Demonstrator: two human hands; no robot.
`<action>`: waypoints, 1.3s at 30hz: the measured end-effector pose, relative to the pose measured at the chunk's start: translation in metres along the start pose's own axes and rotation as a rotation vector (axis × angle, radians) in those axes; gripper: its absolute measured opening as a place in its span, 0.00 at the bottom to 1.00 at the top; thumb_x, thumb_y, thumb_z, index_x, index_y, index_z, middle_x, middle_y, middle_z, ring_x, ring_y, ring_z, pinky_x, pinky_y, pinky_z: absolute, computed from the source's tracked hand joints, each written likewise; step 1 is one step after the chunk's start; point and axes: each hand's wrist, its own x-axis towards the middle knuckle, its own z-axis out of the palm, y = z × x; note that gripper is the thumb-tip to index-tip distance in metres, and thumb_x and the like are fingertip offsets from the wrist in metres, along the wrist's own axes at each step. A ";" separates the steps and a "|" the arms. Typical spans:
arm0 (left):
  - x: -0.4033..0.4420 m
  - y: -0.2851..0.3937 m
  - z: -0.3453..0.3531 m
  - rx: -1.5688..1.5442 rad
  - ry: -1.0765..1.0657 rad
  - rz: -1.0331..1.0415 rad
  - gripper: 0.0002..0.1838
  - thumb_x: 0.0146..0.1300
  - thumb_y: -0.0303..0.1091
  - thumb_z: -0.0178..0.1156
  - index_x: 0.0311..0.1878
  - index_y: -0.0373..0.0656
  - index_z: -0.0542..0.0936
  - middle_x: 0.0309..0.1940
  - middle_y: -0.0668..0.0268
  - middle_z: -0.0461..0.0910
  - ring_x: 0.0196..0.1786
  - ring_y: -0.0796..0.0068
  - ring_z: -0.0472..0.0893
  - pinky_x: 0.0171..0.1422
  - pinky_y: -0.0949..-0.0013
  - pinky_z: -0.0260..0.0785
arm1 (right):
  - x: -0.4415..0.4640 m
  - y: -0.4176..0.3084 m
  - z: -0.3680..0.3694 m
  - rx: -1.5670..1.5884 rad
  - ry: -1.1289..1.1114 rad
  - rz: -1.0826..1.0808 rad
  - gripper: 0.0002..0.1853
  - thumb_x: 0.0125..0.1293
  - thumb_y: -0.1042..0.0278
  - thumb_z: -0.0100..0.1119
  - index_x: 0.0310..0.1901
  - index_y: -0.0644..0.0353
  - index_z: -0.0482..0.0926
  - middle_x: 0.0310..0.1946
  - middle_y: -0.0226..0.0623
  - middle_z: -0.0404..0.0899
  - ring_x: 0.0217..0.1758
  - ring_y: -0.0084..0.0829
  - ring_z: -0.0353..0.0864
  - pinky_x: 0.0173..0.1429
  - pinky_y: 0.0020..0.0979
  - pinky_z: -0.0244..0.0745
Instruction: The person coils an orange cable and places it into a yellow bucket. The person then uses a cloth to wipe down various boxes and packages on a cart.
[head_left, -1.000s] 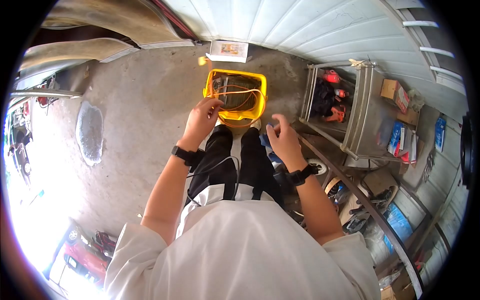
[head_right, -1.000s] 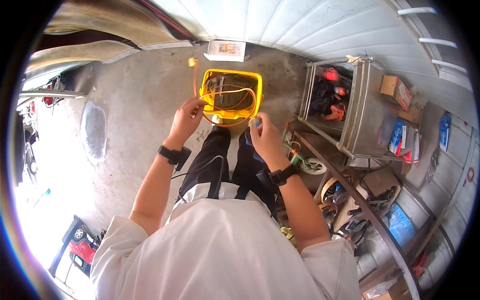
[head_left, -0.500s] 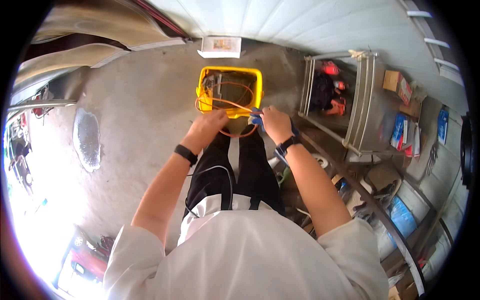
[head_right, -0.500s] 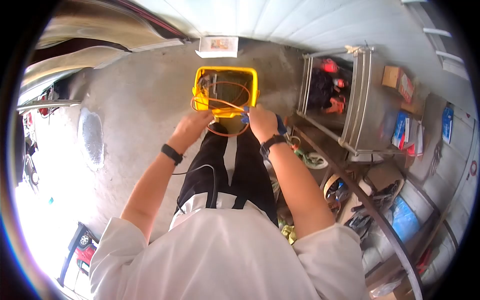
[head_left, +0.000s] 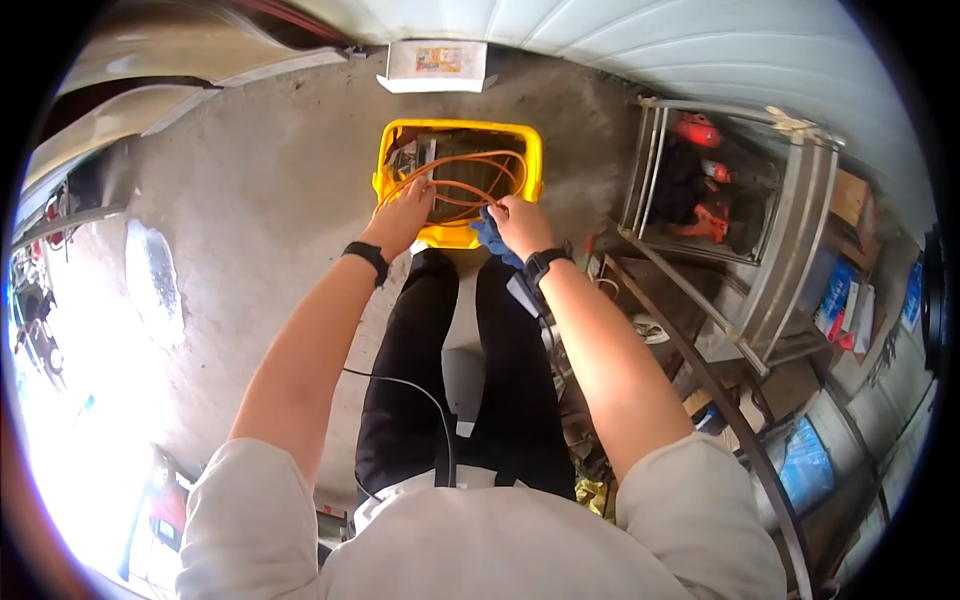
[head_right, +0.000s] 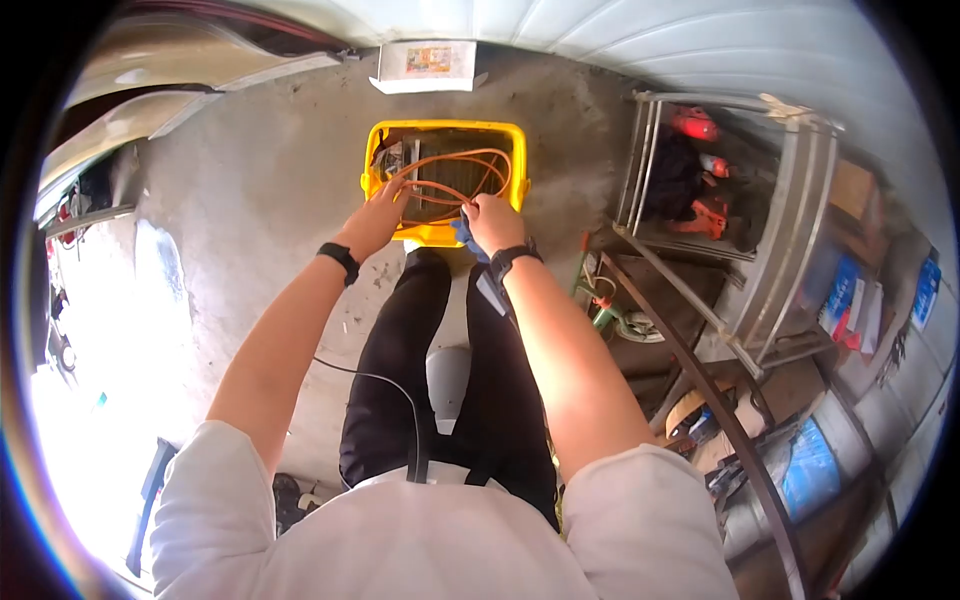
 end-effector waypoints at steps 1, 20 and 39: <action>0.006 -0.009 0.012 -0.046 -0.068 -0.005 0.23 0.62 0.25 0.52 0.63 0.37 0.68 0.59 0.54 0.69 0.55 0.56 0.78 0.58 0.62 0.73 | 0.015 0.011 0.014 0.004 -0.036 -0.008 0.16 0.66 0.51 0.54 0.36 0.56 0.81 0.32 0.44 0.83 0.39 0.48 0.82 0.42 0.46 0.75; -0.022 0.084 -0.040 -0.830 0.064 0.193 0.49 0.41 0.45 0.77 0.68 0.42 0.65 0.62 0.49 0.69 0.66 0.50 0.67 0.70 0.56 0.59 | -0.073 -0.014 -0.021 0.652 0.107 0.006 0.11 0.66 0.63 0.57 0.37 0.64 0.77 0.29 0.42 0.83 0.35 0.34 0.83 0.41 0.32 0.75; -0.310 0.080 -0.291 -0.531 0.323 -0.566 0.19 0.66 0.43 0.60 0.55 0.43 0.75 0.34 0.53 0.81 0.36 0.59 0.82 0.40 0.64 0.71 | -0.463 -0.246 -0.412 -0.157 -0.666 -1.155 0.12 0.59 0.71 0.64 0.46 0.58 0.78 0.45 0.43 0.78 0.50 0.40 0.79 0.51 0.34 0.73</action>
